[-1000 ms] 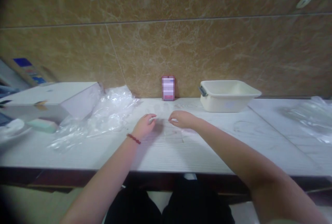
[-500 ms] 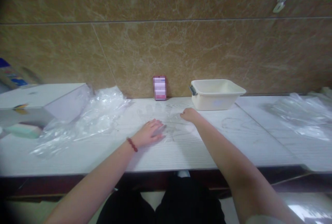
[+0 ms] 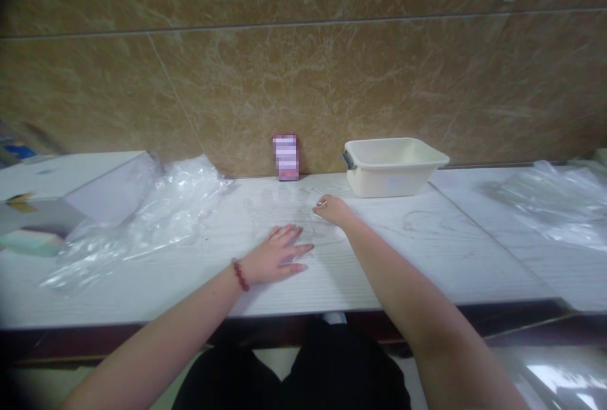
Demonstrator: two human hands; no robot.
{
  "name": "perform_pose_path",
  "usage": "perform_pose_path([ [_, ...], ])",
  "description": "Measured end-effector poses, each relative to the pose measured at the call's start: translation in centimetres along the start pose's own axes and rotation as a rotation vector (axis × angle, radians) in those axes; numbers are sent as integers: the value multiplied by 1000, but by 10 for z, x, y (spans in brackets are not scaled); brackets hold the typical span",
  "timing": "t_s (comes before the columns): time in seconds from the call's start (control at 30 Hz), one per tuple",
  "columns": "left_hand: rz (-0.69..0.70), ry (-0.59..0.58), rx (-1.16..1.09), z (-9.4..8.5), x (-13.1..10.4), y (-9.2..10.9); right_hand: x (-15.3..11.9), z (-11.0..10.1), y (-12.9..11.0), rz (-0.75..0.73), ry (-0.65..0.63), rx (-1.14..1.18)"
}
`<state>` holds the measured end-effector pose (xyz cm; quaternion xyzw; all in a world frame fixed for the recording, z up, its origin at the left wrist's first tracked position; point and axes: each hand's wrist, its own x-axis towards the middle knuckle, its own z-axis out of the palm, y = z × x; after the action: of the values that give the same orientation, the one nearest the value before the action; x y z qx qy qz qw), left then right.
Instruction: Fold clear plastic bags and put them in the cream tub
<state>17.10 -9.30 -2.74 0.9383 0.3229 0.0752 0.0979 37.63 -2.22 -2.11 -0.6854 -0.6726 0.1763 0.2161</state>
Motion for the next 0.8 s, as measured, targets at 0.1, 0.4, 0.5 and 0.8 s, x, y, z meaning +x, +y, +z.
perform_pose_path([
  [0.1,6,17,-51,-1,0,1,-4,0,-1,-15,-52,53],
  [0.4,-535,246,-673,-26,47,-20,-6,0,-8,-101,76,40],
  [0.5,-700,196,-1091,-34,69,-20,-8,2,-13,-147,118,83],
  [0.8,-722,303,-1354,-12,78,-26,-14,11,-20,-247,-22,293],
])
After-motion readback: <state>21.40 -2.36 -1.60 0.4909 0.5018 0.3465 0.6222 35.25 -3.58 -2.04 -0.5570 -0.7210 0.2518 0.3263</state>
